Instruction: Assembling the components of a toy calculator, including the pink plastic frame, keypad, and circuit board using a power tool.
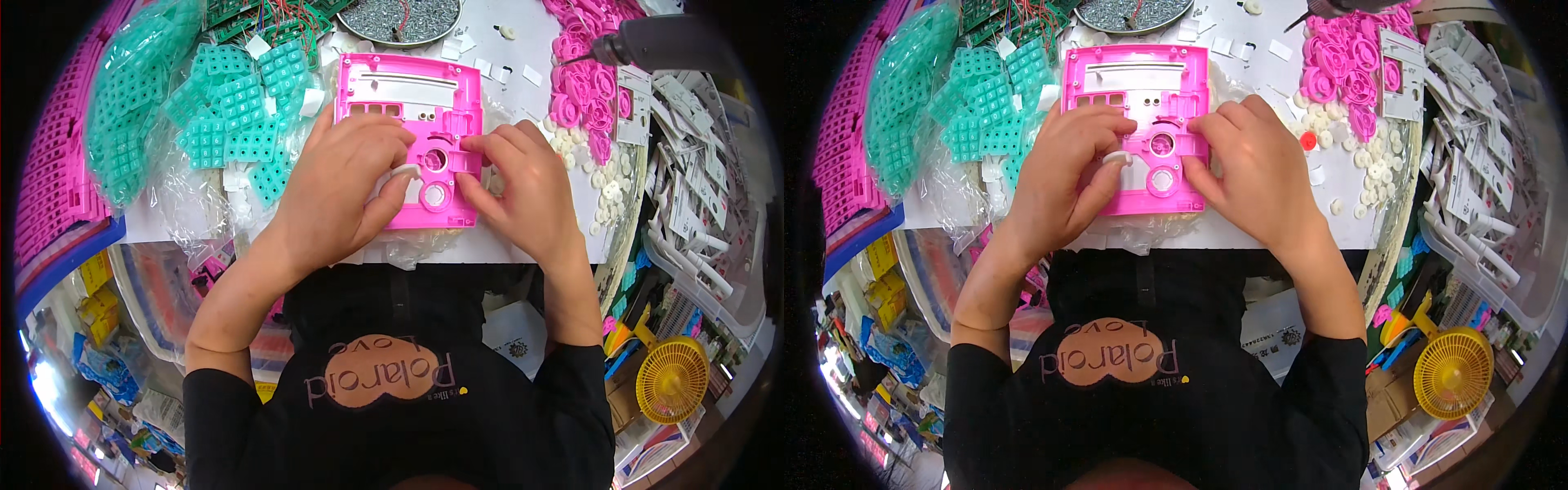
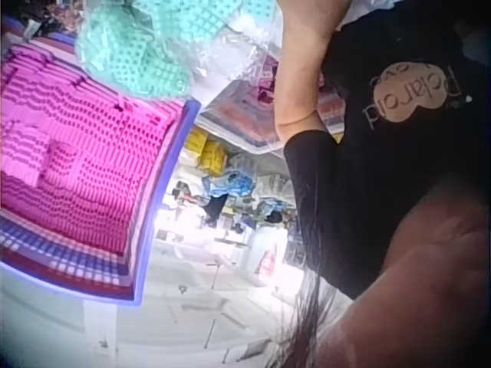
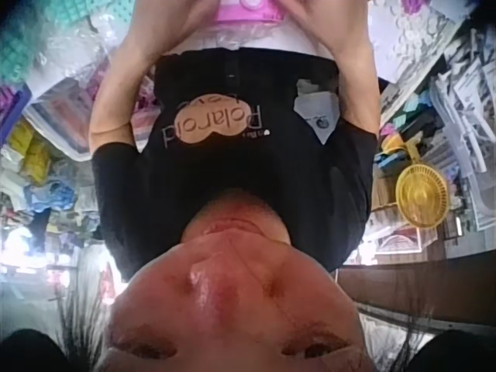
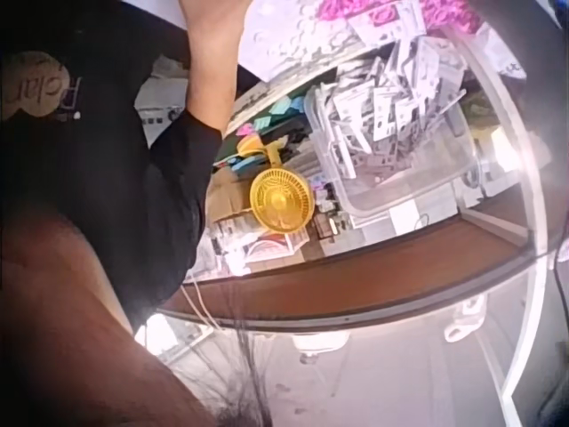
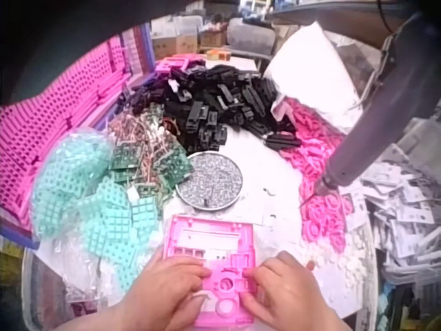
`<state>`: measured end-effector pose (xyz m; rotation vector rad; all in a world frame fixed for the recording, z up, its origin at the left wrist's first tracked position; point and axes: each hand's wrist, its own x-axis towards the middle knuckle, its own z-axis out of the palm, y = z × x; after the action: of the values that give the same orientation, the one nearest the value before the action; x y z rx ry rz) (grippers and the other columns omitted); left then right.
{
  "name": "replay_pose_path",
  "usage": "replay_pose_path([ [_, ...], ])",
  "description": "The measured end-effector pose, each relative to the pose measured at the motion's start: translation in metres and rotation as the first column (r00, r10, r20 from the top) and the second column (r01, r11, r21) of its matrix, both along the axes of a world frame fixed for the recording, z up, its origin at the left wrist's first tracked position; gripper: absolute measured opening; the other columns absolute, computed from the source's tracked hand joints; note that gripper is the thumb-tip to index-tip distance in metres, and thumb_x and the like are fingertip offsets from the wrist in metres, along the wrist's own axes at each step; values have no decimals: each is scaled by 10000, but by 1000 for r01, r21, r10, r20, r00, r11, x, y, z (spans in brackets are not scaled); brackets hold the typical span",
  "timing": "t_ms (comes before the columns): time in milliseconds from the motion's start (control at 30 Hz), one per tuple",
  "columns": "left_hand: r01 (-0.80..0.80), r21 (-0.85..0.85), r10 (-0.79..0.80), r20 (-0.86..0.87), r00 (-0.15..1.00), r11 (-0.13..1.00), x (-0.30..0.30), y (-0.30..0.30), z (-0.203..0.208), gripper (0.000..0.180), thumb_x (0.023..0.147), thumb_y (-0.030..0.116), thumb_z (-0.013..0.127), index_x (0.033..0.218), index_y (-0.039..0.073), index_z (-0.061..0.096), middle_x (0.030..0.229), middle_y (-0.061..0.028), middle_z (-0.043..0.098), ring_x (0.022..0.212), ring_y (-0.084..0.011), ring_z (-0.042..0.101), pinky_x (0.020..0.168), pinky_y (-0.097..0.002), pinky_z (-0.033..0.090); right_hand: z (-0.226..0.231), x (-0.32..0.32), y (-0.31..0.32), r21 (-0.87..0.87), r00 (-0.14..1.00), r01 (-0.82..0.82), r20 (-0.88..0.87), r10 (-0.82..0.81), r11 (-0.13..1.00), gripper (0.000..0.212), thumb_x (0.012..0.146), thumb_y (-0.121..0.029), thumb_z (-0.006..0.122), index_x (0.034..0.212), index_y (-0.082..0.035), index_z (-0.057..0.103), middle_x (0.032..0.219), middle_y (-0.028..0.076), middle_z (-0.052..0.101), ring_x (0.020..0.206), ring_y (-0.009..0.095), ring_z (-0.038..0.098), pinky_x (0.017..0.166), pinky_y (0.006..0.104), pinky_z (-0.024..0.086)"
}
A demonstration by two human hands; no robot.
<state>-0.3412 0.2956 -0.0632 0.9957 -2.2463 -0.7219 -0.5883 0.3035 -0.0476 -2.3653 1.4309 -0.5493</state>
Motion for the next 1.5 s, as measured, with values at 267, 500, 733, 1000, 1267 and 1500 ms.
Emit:
replay_pose_path([
  [267, 28, 46, -35, 162, 986, 999, 11, 7, -3, 164, 887, 85, 669, 1023, 55, 583, 1242, -124, 677, 1256, -348, 587, 1157, -564, 304, -6, 2, -2, 64, 999, -30, 35, 28, 998, 282, 780, -144, 774, 1034, -51, 695, 853, 84, 641, 847, 291, 604, 708, 403, 525],
  [500, 77, -23, -69, 255, 965, 997, 13, 17, -8, 181, 894, 93, 690, 1036, 68, 581, 1306, -94, 659, 1318, -321, 566, 1221, -596, 201, 2, 9, -5, 60, 990, -69, -116, 76, 996, 299, 785, -154, 775, 1047, -53, 674, 892, 85, 643, 868, 295, 613, 727, 400, 539],
  [733, 78, -13, -72, 264, 962, 997, 12, 7, -3, 181, 879, 106, 716, 1031, 81, 621, 1301, -78, 664, 1273, -318, 592, 1217, -595, 195, 2, 7, -4, 72, 994, -55, -93, 62, 996, 328, 795, -176, 781, 1082, -50, 685, 881, 90, 635, 878, 290, 622, 720, 414, 540],
  [1000, -46, 45, 47, -21, 999, 998, -3, 27, 7, 150, 838, 63, 759, 960, 106, 684, 1122, -62, 716, 1122, -267, 651, 1198, -569, 208, 11, 15, 30, 85, 955, -86, 292, 57, 993, 265, 784, -117, 817, 1015, -40, 714, 817, 94, 666, 720, 288, 645, 637, 385, 529],
  [1267, 34, 9, -34, 2, 999, 999, -2, 23, -6, 328, 834, 110, 758, 1144, 78, 656, 1157, -85, 679, 1141, -292, 618, 1143, -542, 318, 5, 28, 33, -78, 976, 24, 218, -7, 997, 133, 784, -51, 792, 892, -45, 713, 783, 85, 656, 713, 283, 652, 606, 378, 524],
  [1500, 100, -72, -89, 146, 985, 992, 1, -5, -11, 705, 818, 149, 753, 1459, 55, 476, 1224, -116, 656, 1214, -324, 565, 1127, -541, 338, -13, 25, -5, -48, 990, -28, 134, 35, 998, 82, 785, -88, 763, 808, -41, 700, 755, 100, 635, 737, 300, 638, 642, 410, 520],
])
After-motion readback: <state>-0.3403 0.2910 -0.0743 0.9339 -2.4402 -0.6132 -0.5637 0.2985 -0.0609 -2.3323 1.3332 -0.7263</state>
